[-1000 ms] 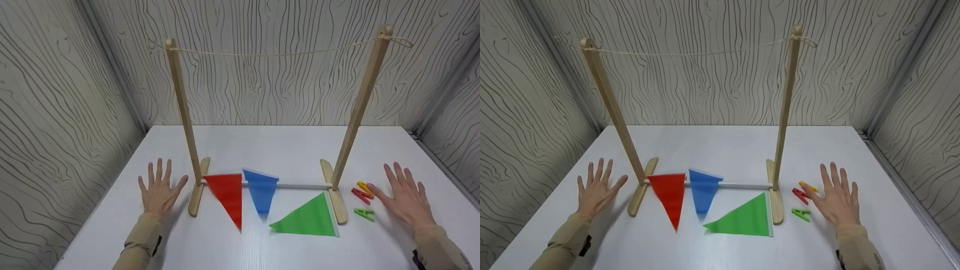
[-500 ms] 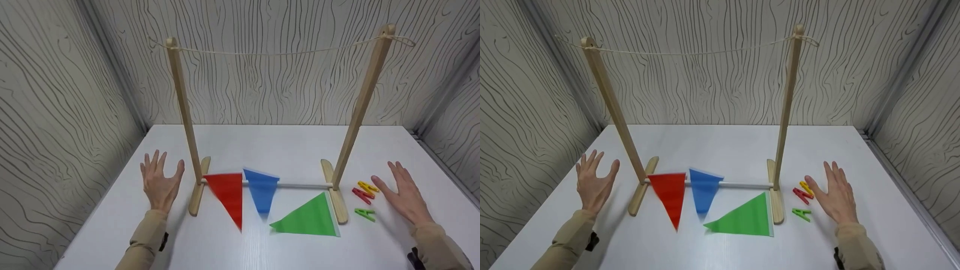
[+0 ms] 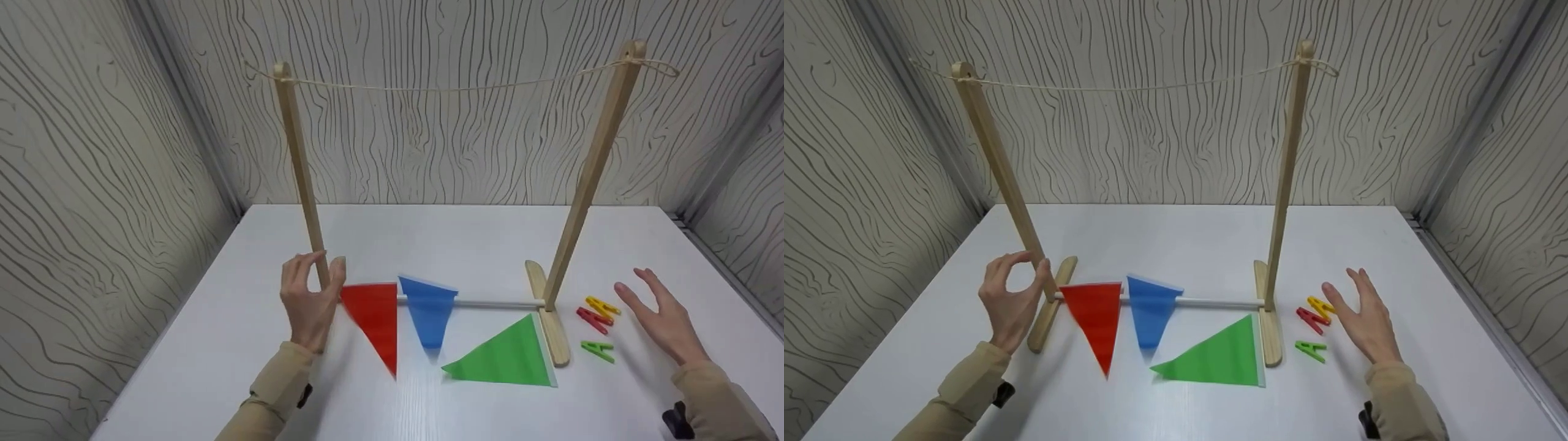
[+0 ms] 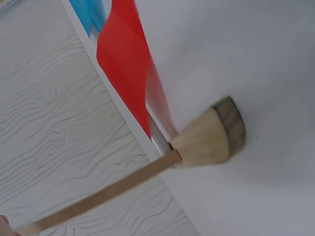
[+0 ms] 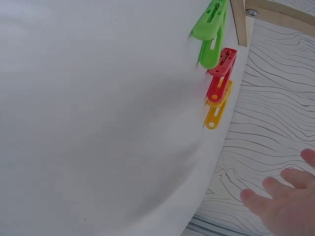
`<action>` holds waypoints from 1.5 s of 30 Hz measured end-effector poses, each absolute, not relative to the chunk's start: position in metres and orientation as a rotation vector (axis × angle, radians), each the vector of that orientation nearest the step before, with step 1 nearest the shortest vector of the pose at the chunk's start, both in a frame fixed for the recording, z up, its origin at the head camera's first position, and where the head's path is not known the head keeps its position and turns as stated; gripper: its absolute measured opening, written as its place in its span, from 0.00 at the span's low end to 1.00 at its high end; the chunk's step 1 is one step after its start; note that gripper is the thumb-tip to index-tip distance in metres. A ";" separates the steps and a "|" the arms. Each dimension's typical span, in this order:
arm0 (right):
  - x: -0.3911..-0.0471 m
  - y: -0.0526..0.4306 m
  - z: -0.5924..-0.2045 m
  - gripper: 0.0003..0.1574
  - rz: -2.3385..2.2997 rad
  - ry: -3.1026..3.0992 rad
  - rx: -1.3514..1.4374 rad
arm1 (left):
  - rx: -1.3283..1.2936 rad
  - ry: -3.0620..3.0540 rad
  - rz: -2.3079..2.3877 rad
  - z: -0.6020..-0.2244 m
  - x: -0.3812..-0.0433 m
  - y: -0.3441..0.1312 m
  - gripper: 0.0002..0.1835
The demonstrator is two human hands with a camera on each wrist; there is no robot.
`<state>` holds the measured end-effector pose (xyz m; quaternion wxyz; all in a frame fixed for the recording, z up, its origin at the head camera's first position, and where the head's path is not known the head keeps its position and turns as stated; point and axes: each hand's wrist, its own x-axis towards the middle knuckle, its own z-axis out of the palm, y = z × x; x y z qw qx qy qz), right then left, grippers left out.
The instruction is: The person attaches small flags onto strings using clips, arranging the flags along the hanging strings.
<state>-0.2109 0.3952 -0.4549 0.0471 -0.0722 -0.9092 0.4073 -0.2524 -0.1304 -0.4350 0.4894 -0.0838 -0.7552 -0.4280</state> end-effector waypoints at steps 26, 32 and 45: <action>-0.218 0.398 -0.473 0.47 1.346 -2.668 -0.325 | -0.461 -2.480 -1.390 -0.461 -0.252 0.022 0.16; -0.218 0.399 -0.478 0.45 1.323 -2.666 -0.297 | -0.493 -2.581 -1.414 -0.464 -0.255 0.047 0.13; -0.227 0.407 -0.486 0.43 1.383 -2.740 -0.373 | -0.462 -2.875 -1.266 -0.465 -0.250 0.083 0.15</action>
